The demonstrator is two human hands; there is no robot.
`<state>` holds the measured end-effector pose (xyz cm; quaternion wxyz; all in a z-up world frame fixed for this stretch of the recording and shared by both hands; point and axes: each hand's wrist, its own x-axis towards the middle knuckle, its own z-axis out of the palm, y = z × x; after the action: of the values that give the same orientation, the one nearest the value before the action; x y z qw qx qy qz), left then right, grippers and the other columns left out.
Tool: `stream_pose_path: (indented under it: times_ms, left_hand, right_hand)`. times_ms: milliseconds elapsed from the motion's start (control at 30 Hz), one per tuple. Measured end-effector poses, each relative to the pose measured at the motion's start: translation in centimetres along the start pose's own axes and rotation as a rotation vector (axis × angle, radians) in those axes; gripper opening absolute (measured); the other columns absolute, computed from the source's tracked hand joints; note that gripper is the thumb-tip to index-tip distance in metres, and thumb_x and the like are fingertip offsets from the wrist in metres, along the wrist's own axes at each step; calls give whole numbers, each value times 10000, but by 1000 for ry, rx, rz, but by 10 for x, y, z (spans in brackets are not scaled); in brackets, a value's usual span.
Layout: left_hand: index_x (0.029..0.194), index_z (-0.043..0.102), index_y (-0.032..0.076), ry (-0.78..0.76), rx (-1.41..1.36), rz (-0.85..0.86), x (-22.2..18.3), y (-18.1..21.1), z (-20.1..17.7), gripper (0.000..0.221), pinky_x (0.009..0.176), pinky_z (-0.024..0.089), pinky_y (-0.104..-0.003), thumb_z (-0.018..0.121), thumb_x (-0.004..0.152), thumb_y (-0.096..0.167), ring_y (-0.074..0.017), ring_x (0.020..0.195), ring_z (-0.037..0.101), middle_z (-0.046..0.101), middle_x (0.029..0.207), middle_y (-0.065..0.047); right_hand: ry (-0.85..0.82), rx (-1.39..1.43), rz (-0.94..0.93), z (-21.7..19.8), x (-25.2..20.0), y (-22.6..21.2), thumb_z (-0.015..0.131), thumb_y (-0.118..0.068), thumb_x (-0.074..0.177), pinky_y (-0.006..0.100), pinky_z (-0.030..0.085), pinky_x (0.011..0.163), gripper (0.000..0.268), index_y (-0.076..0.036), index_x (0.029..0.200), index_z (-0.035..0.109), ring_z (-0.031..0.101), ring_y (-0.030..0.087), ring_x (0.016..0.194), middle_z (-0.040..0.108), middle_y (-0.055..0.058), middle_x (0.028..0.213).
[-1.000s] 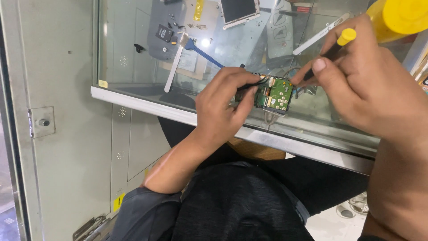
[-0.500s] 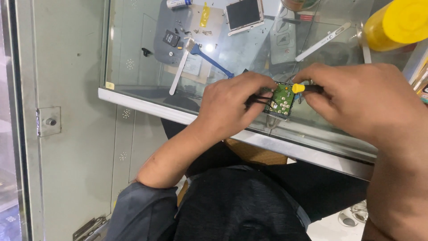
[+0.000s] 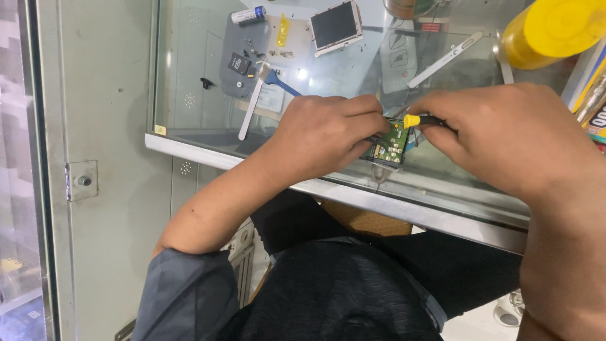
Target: Disassembling an electronic device to access and clean the LCD display using a screwdriver, cleaning spray, and a cloth.
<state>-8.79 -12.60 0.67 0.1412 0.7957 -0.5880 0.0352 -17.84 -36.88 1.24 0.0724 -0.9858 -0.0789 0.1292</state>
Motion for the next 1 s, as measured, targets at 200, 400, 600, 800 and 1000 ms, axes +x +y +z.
stream_pose_path:
  times_ms: [200,400,600,800,1000]
  left_hand:
    - [980,677,215,26,67,64,1,-2,2,136,388,364,-359,750,883,152,-187,654,612,610,990,76]
    - [1051,688,187,-10,-152,-41,8,2,-1,190,399,386,-360,759,892,112,-185,766,653,658,1040,77]
    - [1055,706,218,-39,-53,-4,14,3,2,180,409,368,-344,785,919,130,-165,773,670,669,1063,100]
    - [1033,733,177,102,66,116,10,2,10,246,430,365,-314,744,884,-18,-160,695,650,707,1069,55]
    - [985,718,144,128,125,138,13,7,11,191,424,327,-312,672,935,-35,-168,565,524,663,987,41]
  right_hand:
    - [-44,16,18,-11,1,-4,514,-462,991,515,569,641,293,-397,1246,644,746,389,849,777,-5,947]
    - [-71,12,11,-9,4,-4,541,-480,1003,517,575,651,250,-350,1181,659,742,366,892,765,12,959]
    - [-30,-46,-2,-7,4,-6,539,-494,1038,479,570,578,220,-313,1065,662,752,345,778,758,1,859]
    - [-16,-82,-26,-3,7,-8,552,-505,1044,443,560,551,241,-277,1019,626,751,322,748,737,1,789]
    - [0,-42,-26,1,9,-7,561,-492,1022,471,566,578,226,-278,999,632,752,346,770,743,16,791]
